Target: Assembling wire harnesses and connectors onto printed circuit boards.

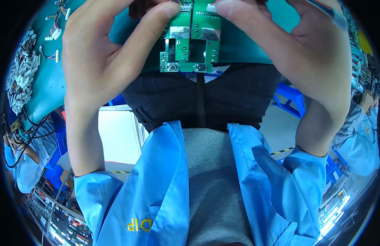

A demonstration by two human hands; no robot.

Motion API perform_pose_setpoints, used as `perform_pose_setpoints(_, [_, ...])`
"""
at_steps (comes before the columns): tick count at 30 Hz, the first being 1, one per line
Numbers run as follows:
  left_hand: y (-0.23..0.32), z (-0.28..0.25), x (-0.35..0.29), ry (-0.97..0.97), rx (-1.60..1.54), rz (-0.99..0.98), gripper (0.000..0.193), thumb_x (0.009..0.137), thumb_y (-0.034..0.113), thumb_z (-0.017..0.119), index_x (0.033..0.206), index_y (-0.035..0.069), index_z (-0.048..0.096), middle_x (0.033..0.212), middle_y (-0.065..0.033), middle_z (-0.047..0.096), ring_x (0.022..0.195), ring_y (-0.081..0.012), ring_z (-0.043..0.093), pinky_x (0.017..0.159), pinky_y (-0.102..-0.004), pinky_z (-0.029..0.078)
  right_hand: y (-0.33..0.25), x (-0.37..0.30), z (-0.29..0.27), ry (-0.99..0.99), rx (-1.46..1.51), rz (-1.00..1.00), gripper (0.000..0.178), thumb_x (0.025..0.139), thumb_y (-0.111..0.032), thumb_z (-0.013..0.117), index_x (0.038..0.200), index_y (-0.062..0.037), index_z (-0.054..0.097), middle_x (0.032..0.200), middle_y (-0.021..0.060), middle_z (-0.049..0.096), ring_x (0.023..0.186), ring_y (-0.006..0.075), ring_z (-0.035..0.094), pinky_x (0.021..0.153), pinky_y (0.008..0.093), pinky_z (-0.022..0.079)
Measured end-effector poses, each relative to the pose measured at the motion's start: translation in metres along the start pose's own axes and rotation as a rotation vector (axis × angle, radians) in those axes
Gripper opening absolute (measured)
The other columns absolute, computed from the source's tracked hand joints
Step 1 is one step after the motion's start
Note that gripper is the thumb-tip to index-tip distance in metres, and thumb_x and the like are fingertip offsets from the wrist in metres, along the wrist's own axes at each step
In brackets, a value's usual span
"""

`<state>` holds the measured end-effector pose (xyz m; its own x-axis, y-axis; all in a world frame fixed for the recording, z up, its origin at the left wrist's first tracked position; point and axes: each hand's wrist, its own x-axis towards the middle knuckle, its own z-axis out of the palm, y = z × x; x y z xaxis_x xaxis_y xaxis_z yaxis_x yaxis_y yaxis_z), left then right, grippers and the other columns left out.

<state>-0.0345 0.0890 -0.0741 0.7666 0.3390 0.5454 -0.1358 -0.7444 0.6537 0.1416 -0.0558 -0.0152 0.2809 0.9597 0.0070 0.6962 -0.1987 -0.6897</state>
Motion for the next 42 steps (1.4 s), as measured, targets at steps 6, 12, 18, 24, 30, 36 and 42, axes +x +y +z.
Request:
perform_pose_setpoints(6, [-0.001,0.005,-0.005,0.079,-0.059,0.006,0.009,0.08,-0.007,0.069,0.085,-0.001,0.064,0.078,-0.0111,0.063,0.065,-0.0196,0.052,0.061,-0.0271,0.043,0.013,0.003,0.014,-0.009,-0.246,-0.397,0.008,0.077,0.007,0.07,0.081,0.0009,0.066,0.073,0.0086,0.063,0.053,0.0159,0.047,0.05,0.0261,0.038])
perform_pose_setpoints(12, [-0.001,0.002,-0.006,0.041,-0.007,-0.069,0.009,0.08,-0.007,0.07,0.083,-0.001,0.064,0.078,-0.0115,0.063,0.065,-0.0201,0.053,0.061,-0.0272,0.044,0.007,-0.004,0.025,0.088,0.067,-0.139,0.012,0.076,0.005,0.07,0.084,-0.0018,0.066,0.075,0.0068,0.064,0.06,0.0175,0.053,0.056,0.0264,0.043])
perform_pose_setpoints(18, [0.0,0.004,-0.007,0.073,-0.046,-0.091,0.009,0.08,-0.007,0.07,0.083,-0.001,0.065,0.079,-0.0119,0.064,0.065,-0.0203,0.053,0.061,-0.0275,0.044,0.007,-0.005,0.033,0.183,0.279,-0.024,0.015,0.074,0.002,0.071,0.087,-0.005,0.066,0.076,0.0046,0.065,0.067,0.0191,0.058,0.064,0.0271,0.047])
perform_pose_setpoints(24, [-0.003,0.001,-0.001,0.019,-0.047,-0.007,0.008,0.08,-0.006,0.07,0.083,0.0,0.065,0.08,-0.0118,0.064,0.067,-0.0204,0.054,0.063,-0.0276,0.044,0.012,0.0,0.027,0.165,0.099,-0.259,0.016,0.073,-0.003,0.073,0.086,-0.0088,0.065,0.077,0.0014,0.064,0.069,0.0206,0.057,0.075,0.0282,0.047])
perform_pose_setpoints(30, [-0.004,0.003,0.0,-0.006,-0.086,0.011,0.007,0.081,-0.006,0.07,0.084,-0.001,0.066,0.083,-0.0117,0.065,0.069,-0.0202,0.055,0.065,-0.0272,0.045,0.009,0.001,0.016,0.016,-0.042,-0.204,0.016,0.074,-0.005,0.074,0.086,-0.0098,0.065,0.078,0.0004,0.064,0.068,0.022,0.054,0.078,0.0281,0.044])
perform_pose_setpoints(36, [0.002,-0.012,0.002,-0.183,-0.017,-0.001,0.008,0.089,-0.006,0.07,0.093,-0.003,0.065,0.095,-0.01,0.065,0.078,-0.0193,0.057,0.071,-0.027,0.045,-0.002,0.013,-0.001,-0.175,-0.179,-0.205,0.013,0.077,-0.006,0.074,0.088,-0.0088,0.066,0.08,0.0019,0.065,0.072,0.0209,0.056,0.08,0.0285,0.044])
perform_pose_setpoints(42, [0.011,-0.009,0.004,-0.161,-0.034,-0.027,0.01,0.086,-0.008,0.069,0.091,-0.002,0.064,0.092,-0.0096,0.063,0.077,-0.0198,0.056,0.069,-0.0277,0.045,0.002,0.008,0.001,-0.017,-0.221,-0.372,0.012,0.079,-0.006,0.076,0.087,-0.0082,0.067,0.075,0.0014,0.063,0.067,0.0197,0.055,0.076,0.0285,0.045])
